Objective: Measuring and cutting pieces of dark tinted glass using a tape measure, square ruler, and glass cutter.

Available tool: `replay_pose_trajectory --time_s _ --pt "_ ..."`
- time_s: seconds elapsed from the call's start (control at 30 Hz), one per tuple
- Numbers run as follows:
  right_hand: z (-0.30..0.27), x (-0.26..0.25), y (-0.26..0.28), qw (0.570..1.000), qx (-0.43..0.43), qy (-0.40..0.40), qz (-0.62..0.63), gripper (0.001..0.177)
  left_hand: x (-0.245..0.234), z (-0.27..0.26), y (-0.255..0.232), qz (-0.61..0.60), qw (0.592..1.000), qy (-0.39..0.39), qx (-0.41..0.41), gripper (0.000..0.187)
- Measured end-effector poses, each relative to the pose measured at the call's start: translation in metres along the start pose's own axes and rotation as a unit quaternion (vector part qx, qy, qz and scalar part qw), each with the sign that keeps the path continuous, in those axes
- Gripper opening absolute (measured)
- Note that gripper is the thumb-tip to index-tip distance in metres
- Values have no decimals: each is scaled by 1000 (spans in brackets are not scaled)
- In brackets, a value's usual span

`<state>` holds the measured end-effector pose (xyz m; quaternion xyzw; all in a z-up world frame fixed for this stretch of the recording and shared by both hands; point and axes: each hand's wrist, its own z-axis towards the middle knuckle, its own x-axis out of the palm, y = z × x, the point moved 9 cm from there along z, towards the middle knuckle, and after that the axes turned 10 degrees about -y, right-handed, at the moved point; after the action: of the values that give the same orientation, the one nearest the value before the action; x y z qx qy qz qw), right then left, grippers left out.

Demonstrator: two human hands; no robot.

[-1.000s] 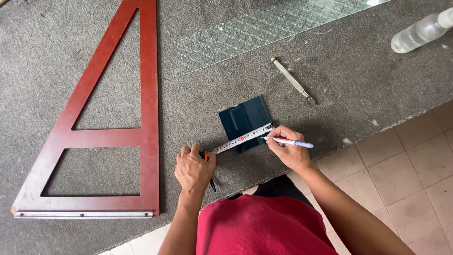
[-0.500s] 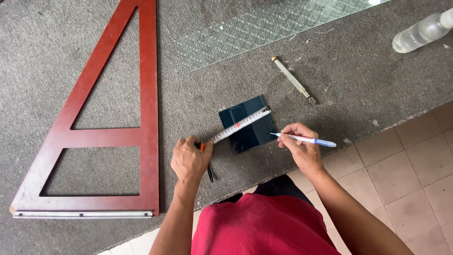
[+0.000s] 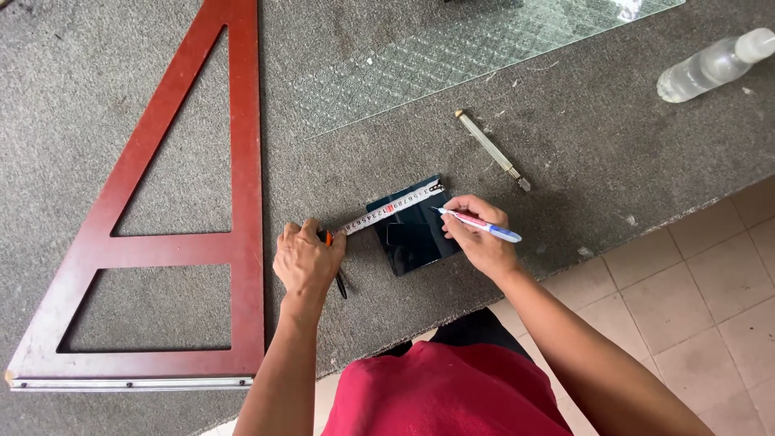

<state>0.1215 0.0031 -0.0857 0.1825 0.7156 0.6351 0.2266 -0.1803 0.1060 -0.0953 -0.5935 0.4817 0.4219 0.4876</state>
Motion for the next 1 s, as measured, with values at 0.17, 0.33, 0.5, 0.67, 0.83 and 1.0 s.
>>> replay_pose_trajectory --time_s 0.17,0.33,0.5,0.67,0.83,1.0 --pt "12 14 -12 1000 -17 18 -13 15 3 -1 3 -5 1000 -7 -6 51" --pt "17 22 -17 995 -50 30 -79 12 8 1 5 4 1000 -24 2 48" --pt "18 21 -19 996 -44 23 -69 10 9 1 7 -9 999 -34 1 49" --pt "18 22 -18 996 -37 25 -81 10 10 1 7 -12 999 -39 1 48" --pt "17 22 -16 997 -18 24 -73 10 11 1 8 -11 999 -35 -5 48" --pt "21 22 -20 996 -33 26 -83 10 8 1 7 -3 999 -37 -5 47"
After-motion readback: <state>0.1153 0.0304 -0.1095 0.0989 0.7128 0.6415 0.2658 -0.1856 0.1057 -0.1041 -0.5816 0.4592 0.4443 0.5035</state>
